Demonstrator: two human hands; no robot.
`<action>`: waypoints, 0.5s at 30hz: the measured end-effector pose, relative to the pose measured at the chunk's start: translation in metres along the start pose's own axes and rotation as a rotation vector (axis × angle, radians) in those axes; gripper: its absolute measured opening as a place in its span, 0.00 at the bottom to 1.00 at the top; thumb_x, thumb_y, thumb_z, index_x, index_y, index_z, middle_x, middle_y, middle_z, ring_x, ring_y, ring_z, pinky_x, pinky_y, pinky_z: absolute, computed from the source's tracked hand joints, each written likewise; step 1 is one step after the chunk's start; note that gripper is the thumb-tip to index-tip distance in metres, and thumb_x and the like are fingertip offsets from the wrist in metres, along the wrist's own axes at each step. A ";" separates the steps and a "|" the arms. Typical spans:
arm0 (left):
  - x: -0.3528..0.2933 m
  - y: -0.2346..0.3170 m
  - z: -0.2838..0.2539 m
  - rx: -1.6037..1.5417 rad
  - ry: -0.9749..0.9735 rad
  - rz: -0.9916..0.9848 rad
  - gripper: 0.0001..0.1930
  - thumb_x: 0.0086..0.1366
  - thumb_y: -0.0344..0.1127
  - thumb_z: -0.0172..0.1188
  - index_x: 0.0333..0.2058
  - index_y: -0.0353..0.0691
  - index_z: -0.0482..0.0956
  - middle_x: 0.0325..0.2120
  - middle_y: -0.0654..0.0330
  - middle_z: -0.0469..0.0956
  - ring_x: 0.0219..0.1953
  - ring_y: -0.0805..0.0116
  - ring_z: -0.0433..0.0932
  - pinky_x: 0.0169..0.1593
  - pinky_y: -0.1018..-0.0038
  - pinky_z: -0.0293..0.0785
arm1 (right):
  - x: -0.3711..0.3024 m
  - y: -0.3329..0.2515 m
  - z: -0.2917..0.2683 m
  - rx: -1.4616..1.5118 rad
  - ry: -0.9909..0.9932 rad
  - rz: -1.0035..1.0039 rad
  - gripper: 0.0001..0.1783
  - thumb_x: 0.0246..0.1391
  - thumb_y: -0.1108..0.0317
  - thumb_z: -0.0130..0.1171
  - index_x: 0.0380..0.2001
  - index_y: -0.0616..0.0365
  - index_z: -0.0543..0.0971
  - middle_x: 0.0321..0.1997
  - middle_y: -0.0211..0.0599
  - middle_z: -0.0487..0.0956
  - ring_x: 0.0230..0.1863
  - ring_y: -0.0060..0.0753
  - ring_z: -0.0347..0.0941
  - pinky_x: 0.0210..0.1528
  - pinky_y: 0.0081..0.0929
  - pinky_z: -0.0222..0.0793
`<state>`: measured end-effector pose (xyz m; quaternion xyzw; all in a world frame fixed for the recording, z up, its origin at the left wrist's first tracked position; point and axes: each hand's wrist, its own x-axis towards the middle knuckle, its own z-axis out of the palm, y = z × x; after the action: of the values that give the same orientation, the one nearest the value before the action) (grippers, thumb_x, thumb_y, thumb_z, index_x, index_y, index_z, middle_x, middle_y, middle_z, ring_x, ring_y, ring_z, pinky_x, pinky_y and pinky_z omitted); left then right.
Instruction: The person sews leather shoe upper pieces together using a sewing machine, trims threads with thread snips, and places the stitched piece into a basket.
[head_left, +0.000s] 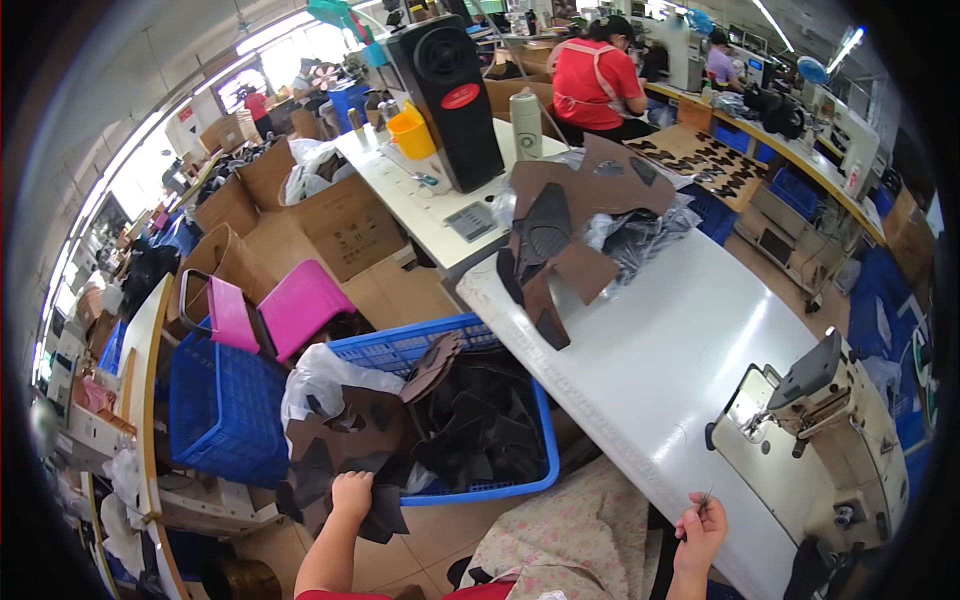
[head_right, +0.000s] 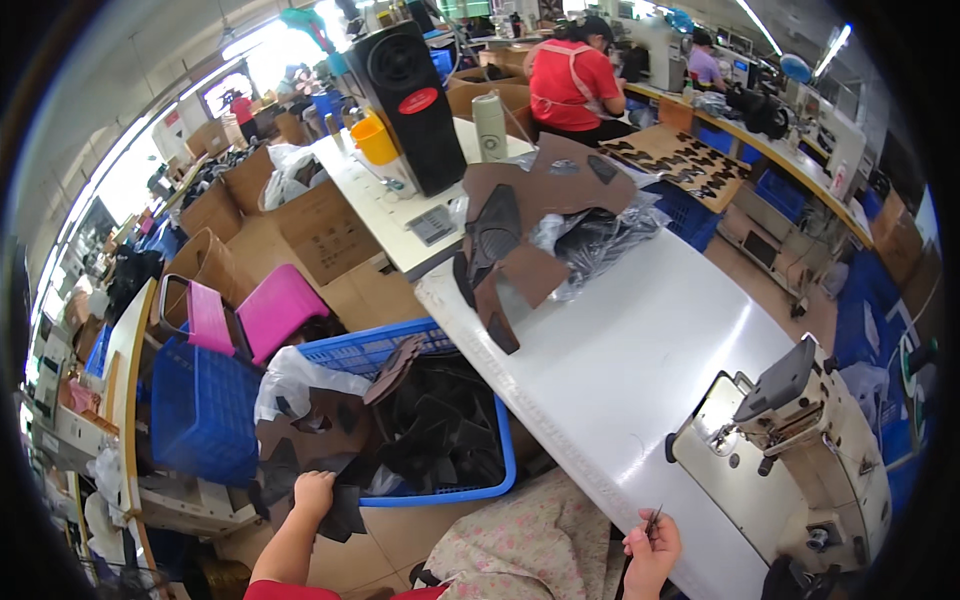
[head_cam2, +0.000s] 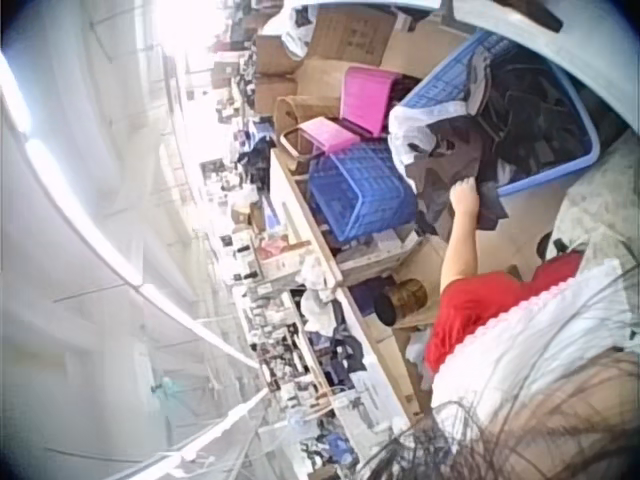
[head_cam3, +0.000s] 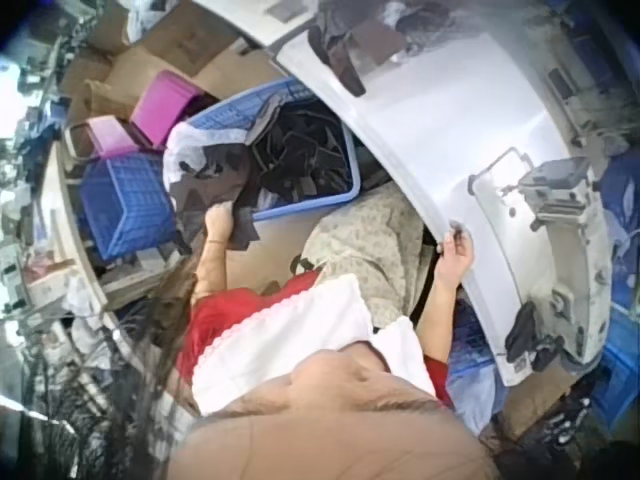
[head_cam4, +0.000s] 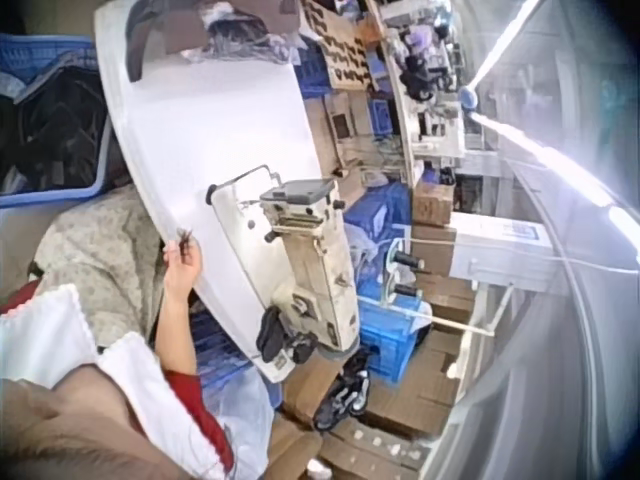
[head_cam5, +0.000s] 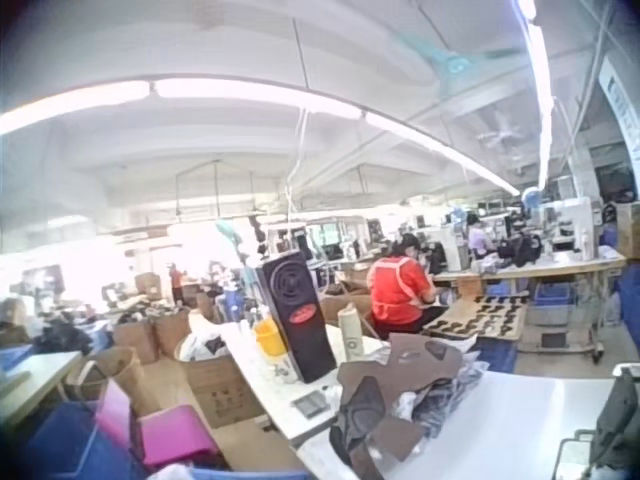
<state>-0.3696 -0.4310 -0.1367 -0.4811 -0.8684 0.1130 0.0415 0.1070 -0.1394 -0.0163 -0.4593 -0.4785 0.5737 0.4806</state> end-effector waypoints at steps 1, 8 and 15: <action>0.004 0.003 0.007 -0.063 0.032 0.010 0.05 0.52 0.35 0.55 0.26 0.45 0.78 0.29 0.60 0.78 0.35 0.60 0.78 0.41 0.63 0.71 | 0.001 0.002 -0.008 -0.016 0.028 -0.012 0.15 0.50 0.71 0.58 0.41 0.66 0.73 0.22 0.28 0.70 0.19 0.15 0.64 0.19 0.12 0.59; 0.096 -0.016 -0.058 -0.355 -0.551 -0.283 0.22 0.55 0.52 0.58 0.44 0.45 0.81 0.46 0.50 0.77 0.53 0.52 0.73 0.56 0.61 0.67 | 0.020 0.010 -0.045 -0.310 0.198 -0.166 0.12 0.51 0.75 0.56 0.41 0.66 0.76 0.24 0.31 0.73 0.21 0.19 0.65 0.23 0.16 0.60; 0.297 0.145 -0.258 -0.678 0.673 0.289 0.19 0.59 0.36 0.59 0.47 0.33 0.76 0.54 0.44 0.69 0.59 0.43 0.65 0.62 0.59 0.60 | 0.026 0.003 -0.043 -0.857 0.246 -0.421 0.08 0.44 0.75 0.59 0.31 0.62 0.80 0.21 0.39 0.74 0.19 0.32 0.68 0.23 0.25 0.63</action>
<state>-0.3611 -0.0658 0.0690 -0.5926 -0.7191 -0.3328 0.1446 0.1456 -0.1092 -0.0264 -0.5736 -0.6935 0.1570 0.4068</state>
